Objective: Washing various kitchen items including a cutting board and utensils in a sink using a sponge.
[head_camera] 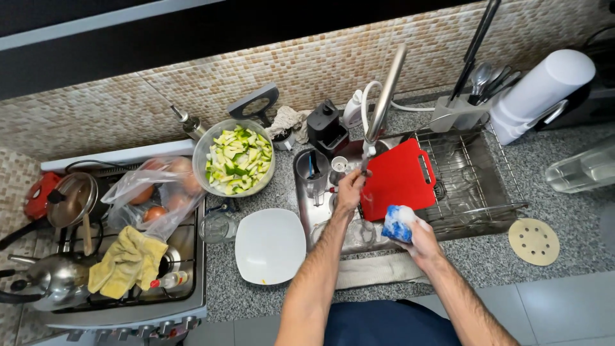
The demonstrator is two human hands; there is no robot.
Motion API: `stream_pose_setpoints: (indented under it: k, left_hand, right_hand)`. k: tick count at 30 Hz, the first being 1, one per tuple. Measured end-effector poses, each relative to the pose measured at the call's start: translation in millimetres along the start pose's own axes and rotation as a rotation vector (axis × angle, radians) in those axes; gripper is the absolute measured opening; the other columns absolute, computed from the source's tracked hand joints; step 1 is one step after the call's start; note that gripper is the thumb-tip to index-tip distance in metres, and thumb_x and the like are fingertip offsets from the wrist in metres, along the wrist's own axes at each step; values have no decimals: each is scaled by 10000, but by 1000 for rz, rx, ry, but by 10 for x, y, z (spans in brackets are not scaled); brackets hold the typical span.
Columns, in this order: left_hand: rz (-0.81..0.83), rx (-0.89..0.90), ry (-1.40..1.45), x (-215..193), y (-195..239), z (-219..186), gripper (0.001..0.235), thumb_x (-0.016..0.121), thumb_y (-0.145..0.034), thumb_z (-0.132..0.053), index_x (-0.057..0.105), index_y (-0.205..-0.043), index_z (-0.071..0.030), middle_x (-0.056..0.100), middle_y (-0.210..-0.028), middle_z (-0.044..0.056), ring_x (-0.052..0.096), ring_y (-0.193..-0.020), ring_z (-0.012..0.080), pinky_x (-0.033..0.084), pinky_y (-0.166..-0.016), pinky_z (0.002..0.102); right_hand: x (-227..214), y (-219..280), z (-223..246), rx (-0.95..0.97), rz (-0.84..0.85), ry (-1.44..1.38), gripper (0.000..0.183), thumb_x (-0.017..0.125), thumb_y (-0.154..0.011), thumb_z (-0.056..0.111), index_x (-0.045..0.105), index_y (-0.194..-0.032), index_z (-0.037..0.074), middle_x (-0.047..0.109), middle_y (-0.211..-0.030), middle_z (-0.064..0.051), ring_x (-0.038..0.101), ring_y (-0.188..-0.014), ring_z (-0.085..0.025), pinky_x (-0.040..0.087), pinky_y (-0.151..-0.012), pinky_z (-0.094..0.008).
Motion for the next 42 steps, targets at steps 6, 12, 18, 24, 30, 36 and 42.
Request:
stream_pose_setpoints:
  k: [6,12,18,24,30,36,42]
  left_hand:
    - [-94,79,84,-43,-10,106,244,762,-1048,-18,883,-1239,-109,867,-1141,84,710,-1078,106,601,-1005,346]
    - [-155,108,98,-31,-25,205,257,807,-1013,3,881,-1245,-80,863,-1150,95,717,-1092,112,620,-988,356]
    - [-170,41,-6,193,88,104,250,789,-1049,-69,839,-1287,-15,843,-1091,204,759,-902,210,658,-768,371]
    - [-16,192,-611,1049,-90,-1008,266,628,-1158,-287,819,-1271,-140,777,-1128,120,794,-1082,331,660,-933,476]
    - [85,466,-997,1910,-885,-1943,266,578,-1020,-142,781,-1155,-36,655,-1067,136,739,-947,331,663,-778,467]
    - [170,643,-1412,2721,-1606,-2125,27,741,-930,-20,761,-947,-18,734,-986,169,758,-847,301,692,-662,404]
    - [97,794,-1044,2630,-1154,-2071,87,558,-999,13,619,-1060,11,572,-982,140,618,-835,273,629,-728,400]
  right_hand:
    - [-23,177,123,60,-14,0,570,702,-1037,164,585,-1566,-11,637,-1291,-330,706,-1130,-522,576,-933,-820]
    - [37,346,230,85,-9,21,596,697,-1043,168,558,-1598,-1,604,-1350,-340,681,-1174,-547,559,-936,-840]
    - [-15,330,152,103,3,38,588,748,-1020,221,618,-1561,30,591,-1325,-299,648,-1175,-513,554,-938,-854]
    - [12,426,260,116,44,47,586,837,-982,284,691,-1504,60,630,-1293,-293,659,-1152,-500,579,-903,-835]
    - [-100,463,473,158,167,160,650,771,-983,366,677,-1554,68,713,-1337,-258,704,-1183,-408,610,-967,-645]
    - [-228,356,567,204,267,178,536,615,-1064,228,674,-1558,27,799,-1280,-205,761,-1098,-288,619,-1001,-497]
    - [-213,366,640,225,279,184,588,593,-1081,253,611,-1627,37,772,-1326,-202,745,-1114,-273,627,-991,-462]
Point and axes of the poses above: each hand's wrist, its own y-axis away from the middle knuckle, its own x-axis out of the palm, z = x × y, the point moved 5 cm from there along -y, towards the middle knuckle
